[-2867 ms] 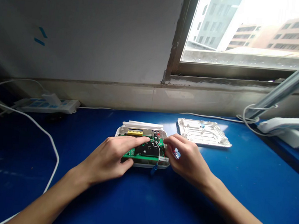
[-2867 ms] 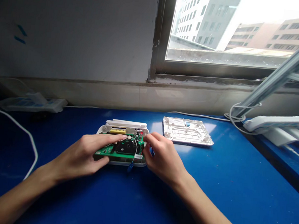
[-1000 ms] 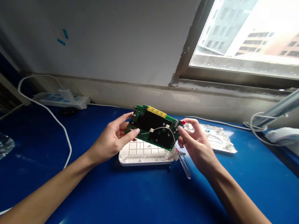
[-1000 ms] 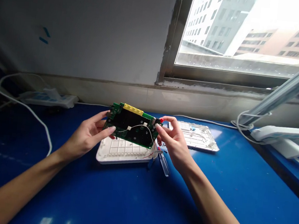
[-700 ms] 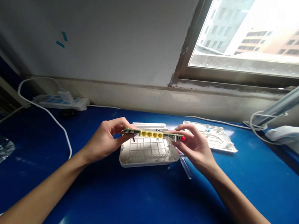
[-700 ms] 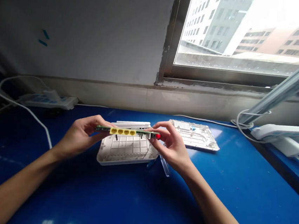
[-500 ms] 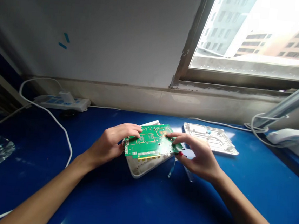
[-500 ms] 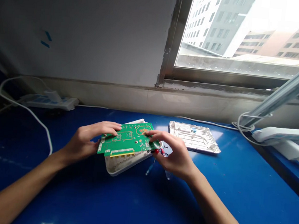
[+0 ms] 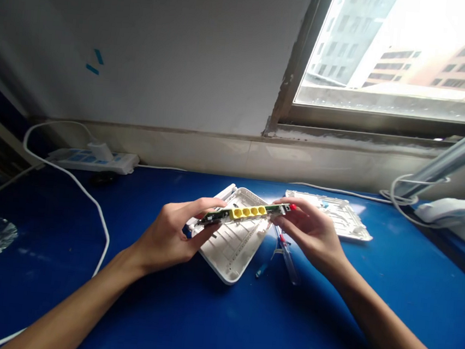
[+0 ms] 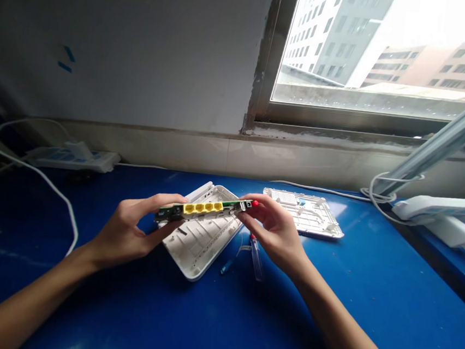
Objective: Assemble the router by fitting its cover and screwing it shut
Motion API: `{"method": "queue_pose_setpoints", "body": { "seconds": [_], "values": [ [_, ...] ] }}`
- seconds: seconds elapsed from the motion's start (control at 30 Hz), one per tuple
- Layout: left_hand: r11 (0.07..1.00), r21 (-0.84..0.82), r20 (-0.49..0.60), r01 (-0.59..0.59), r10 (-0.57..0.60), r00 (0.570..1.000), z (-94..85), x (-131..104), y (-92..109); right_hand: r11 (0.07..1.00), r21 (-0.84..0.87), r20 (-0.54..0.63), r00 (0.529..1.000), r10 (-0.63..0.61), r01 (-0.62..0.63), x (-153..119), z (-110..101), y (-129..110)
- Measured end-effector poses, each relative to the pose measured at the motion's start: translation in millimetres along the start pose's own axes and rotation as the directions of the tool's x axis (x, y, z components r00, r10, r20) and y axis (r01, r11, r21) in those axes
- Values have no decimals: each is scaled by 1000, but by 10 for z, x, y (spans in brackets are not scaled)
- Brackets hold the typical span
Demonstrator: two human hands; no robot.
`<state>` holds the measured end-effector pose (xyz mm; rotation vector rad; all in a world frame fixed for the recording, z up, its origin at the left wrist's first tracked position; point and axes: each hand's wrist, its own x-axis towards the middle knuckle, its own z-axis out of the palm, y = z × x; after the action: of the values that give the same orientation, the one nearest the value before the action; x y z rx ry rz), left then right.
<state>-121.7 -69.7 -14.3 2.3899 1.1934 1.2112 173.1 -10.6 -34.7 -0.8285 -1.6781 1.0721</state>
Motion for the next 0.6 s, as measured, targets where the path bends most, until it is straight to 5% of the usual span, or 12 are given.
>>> {"method": "queue_pose_setpoints", "body": {
  "seconds": [0.13, 0.3, 0.43, 0.6],
  "values": [
    [972, -115, 151, 207, -189, 970, 46, 24, 102, 992, 62, 14, 994, 111, -111, 18, 13, -31],
    [941, -156, 331, 301, -238, 913, 9, 39, 23, 988, 9, 89, 984, 154, -155, 3, 0, -73],
    [986, -61, 355, 154, -123, 927, -65, 42, -142, 991, -45, 118, 984, 133, -129, -23, 35, -114],
    [997, 50, 246, -51, 38, 969, -67, 1, -366, 983, -25, 119, 976, 181, -180, -29, 94, -131]
  ]
}}
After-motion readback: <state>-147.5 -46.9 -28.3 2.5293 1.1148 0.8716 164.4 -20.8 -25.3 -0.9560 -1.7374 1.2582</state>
